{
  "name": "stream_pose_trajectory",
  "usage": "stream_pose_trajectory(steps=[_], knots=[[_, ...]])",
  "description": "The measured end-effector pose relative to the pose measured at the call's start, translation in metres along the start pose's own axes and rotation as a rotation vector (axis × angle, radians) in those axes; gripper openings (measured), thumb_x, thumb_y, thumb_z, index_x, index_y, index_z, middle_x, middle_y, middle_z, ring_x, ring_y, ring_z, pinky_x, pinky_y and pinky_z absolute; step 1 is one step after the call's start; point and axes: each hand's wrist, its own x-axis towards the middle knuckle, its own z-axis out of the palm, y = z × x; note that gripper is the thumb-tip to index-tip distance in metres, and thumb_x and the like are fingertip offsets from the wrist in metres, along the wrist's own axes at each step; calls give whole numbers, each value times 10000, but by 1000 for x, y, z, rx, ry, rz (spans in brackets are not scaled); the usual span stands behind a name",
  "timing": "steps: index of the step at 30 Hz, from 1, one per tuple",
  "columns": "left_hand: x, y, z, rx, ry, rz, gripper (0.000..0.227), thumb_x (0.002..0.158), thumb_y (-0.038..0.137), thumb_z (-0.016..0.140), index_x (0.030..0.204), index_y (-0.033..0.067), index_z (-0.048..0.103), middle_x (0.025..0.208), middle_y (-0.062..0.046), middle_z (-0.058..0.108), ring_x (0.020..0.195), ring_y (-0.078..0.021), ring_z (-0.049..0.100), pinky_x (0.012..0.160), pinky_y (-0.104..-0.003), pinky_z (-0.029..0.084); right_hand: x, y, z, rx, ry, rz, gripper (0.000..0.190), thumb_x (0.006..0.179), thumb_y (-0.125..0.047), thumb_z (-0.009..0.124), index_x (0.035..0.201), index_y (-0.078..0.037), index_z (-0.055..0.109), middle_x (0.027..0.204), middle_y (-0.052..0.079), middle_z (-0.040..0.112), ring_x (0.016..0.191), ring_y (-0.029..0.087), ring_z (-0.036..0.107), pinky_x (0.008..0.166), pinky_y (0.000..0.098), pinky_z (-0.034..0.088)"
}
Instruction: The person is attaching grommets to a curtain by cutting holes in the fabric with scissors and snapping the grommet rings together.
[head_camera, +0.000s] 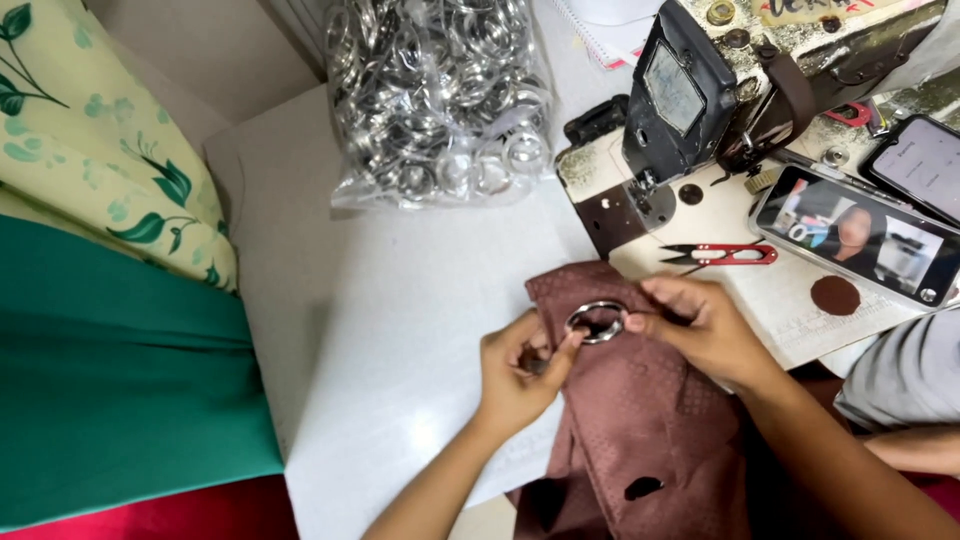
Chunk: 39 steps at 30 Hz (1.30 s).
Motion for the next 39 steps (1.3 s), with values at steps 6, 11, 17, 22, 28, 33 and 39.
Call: stream_pose_trajectory(steps=[6,11,17,22,28,33,39], knots=[[-2,-13,1,-74,-20,21,286,745,12,735,597,61,495,413,-59,478,448,-82,425,409,-232,383,-10,2,2,50,-111,-127,132,725,-21,748,854,7,744,739,44,717,719,89,578,715,307,525],[-6,-20,1,-103,-90,-8,290,724,6,754,599,48,496,434,-81,505,440,-116,458,413,-258,403,-12,-20,1,-126,-97,-287,92,720,-53,752,664,-35,681,576,33,601,570,111,519,586,283,483],[11,1,-16,-242,-338,-160,197,715,54,796,681,35,603,600,-22,570,653,-76,479,561,-281,480,-14,-13,6,-335,-80,-516,278,763,-138,714,571,-84,521,533,53,480,430,212,452,444,271,416],[22,7,-24,-255,-452,-67,246,732,55,784,608,43,573,592,-40,470,584,-131,425,547,-280,390,-17,15,7,-514,-89,-662,230,815,-182,668,620,-106,572,625,36,573,479,257,561,445,286,479],[20,24,-30,78,-639,-8,311,755,301,719,985,93,695,831,-7,565,740,-138,537,672,-268,432,-28,33,7,-815,-87,-901,112,823,-49,640,726,-49,584,784,67,553,555,136,550,479,235,557],[14,21,-27,317,-547,141,130,839,97,662,954,133,711,823,6,591,716,-187,601,644,-291,483,-29,28,11,-826,-62,-834,60,767,26,620,752,-23,588,819,77,570,616,175,561,552,287,535],[10,5,-24,634,-523,491,186,666,-105,519,791,32,522,789,-53,490,656,-241,491,501,-348,408,-13,-9,13,-474,-207,-615,228,768,-225,729,748,-27,618,729,49,575,629,161,554,547,271,469]])
